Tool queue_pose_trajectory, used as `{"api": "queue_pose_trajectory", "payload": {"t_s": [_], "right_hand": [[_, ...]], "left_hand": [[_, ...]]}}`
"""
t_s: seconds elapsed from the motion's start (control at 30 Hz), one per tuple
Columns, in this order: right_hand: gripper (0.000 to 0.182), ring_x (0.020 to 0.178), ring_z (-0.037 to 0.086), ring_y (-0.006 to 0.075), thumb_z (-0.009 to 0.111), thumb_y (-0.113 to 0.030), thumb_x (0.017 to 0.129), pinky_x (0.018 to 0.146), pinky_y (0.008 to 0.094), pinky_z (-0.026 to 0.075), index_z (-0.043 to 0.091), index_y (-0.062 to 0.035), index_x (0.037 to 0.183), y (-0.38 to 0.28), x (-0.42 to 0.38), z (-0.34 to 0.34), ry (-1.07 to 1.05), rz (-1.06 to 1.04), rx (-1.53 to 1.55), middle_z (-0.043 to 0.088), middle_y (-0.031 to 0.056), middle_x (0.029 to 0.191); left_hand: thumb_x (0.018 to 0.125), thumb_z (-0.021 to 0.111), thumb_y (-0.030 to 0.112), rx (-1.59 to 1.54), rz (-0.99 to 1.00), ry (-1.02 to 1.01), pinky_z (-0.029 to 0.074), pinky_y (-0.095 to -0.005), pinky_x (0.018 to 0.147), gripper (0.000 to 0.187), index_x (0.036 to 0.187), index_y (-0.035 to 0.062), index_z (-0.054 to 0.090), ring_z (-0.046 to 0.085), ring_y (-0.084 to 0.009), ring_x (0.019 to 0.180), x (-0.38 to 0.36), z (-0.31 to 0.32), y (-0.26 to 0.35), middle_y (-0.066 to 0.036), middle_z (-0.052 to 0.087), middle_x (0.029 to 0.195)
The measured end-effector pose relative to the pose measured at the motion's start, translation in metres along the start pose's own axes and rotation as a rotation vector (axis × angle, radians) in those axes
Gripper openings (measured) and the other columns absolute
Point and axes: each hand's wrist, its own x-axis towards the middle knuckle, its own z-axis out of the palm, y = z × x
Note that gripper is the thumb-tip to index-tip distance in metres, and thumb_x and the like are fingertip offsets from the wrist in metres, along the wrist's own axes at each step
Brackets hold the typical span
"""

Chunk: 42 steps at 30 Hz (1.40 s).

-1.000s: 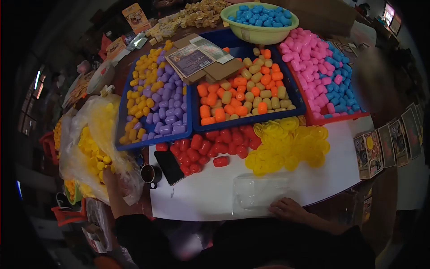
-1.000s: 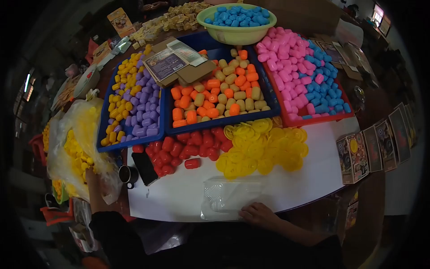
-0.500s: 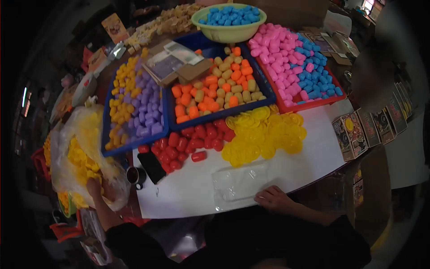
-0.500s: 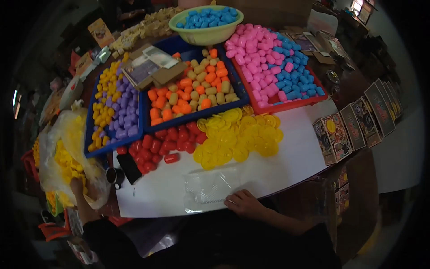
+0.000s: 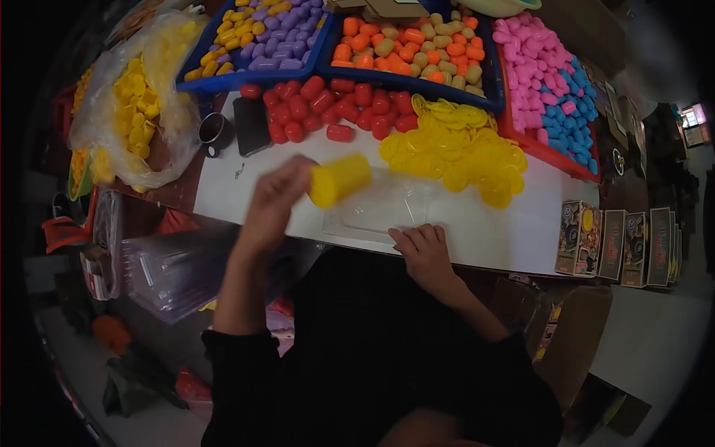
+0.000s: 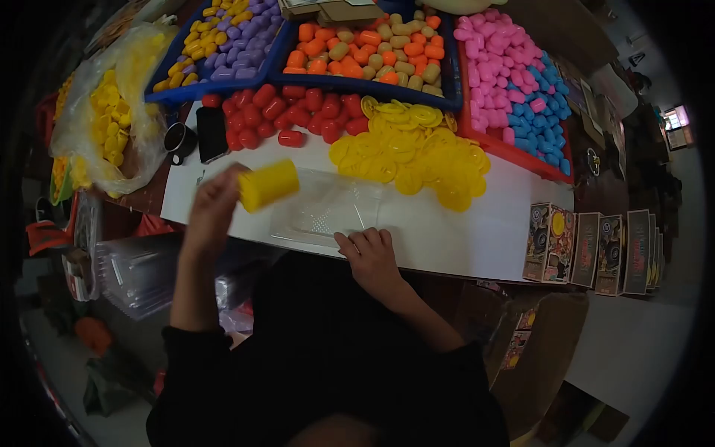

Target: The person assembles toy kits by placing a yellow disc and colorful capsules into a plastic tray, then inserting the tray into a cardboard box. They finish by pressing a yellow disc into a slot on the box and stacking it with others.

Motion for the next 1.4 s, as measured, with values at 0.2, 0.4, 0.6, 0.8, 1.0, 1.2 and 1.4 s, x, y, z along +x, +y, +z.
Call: {"api": "queue_pose_trajectory", "payload": {"t_s": [0.2,0.4,0.6,0.8,1.0,1.2,1.4], "right_hand": [[0.034,0.083,0.048,0.0214,0.066,-0.018,0.074,0.075,0.0349,0.037,0.061,-0.0099,0.107,0.005,0.011,-0.007,-0.022,-0.035,0.060,0.055,0.0028,0.087],[0.024,0.090,0.052,0.0236,0.064,-0.023,0.076,0.073,0.0357,0.041,0.065,-0.0097,0.096,0.026,0.149,-0.030,0.119,-0.208,0.036,0.059,0.0036,0.086],[0.017,0.077,0.065,0.0262,0.054,-0.012,0.077,0.057,0.0393,0.048,0.067,-0.0121,0.087,0.024,0.240,0.068,-0.451,-0.273,-0.376,0.067,0.0054,0.083],[0.023,0.082,0.061,0.0328,0.060,-0.015,0.072,0.067,0.0442,0.048,0.059,-0.0062,0.093,0.043,0.232,0.042,-0.428,-0.282,0.086,0.063,0.0156,0.087],[0.028,0.078,0.060,0.0339,0.061,-0.027,0.077,0.070,0.0416,0.048,0.055,-0.0063,0.094,0.182,0.173,-0.109,0.195,0.407,0.273,0.062,0.0169,0.084],[0.039,0.082,0.061,0.0337,0.066,-0.032,0.075,0.068,0.0415,0.049,0.056,-0.0037,0.100,0.360,0.168,-0.135,0.103,0.644,-0.341,0.063,0.0164,0.087],[0.044,0.090,0.059,0.0353,0.067,-0.017,0.069,0.075,0.0423,0.048,0.052,-0.0062,0.109,0.369,0.191,-0.106,-0.081,0.623,-0.326,0.060,0.0187,0.097]], "left_hand": [[0.090,0.050,0.017,0.985,0.214,0.086,0.041,-0.0314,0.081,0.021,0.094,-0.0028,0.057,0.053,-0.0212,0.094,-0.029,0.033,-0.080,-0.013,0.055,0.104],[0.087,0.049,0.007,0.594,0.340,0.280,0.042,-0.0342,0.085,0.016,0.098,0.0008,0.058,0.054,-0.0278,0.097,-0.027,0.047,-0.106,-0.017,0.056,0.105],[0.086,0.048,0.002,0.580,0.344,0.150,0.044,-0.0337,0.082,0.017,0.097,0.0000,0.060,0.057,-0.0267,0.089,-0.019,0.037,-0.107,-0.014,0.060,0.093],[0.077,0.050,-0.004,0.697,0.437,0.115,0.044,-0.0333,0.080,0.021,0.093,0.0019,0.062,0.057,-0.0263,0.088,-0.015,0.046,-0.095,-0.012,0.062,0.093],[0.067,0.048,-0.003,0.687,0.519,0.056,0.039,-0.0334,0.077,0.027,0.089,0.0039,0.062,0.058,-0.0259,0.081,-0.009,0.033,-0.105,-0.012,0.064,0.091],[0.086,0.048,0.012,0.546,0.473,0.092,0.044,-0.0329,0.080,0.017,0.088,-0.0005,0.059,0.056,-0.0253,0.085,-0.010,0.034,-0.116,-0.016,0.060,0.092],[0.085,0.058,0.016,0.609,0.457,0.148,0.042,-0.0361,0.082,0.018,0.094,0.0005,0.060,0.056,-0.0267,0.086,-0.019,0.041,-0.115,-0.014,0.061,0.091]]}}
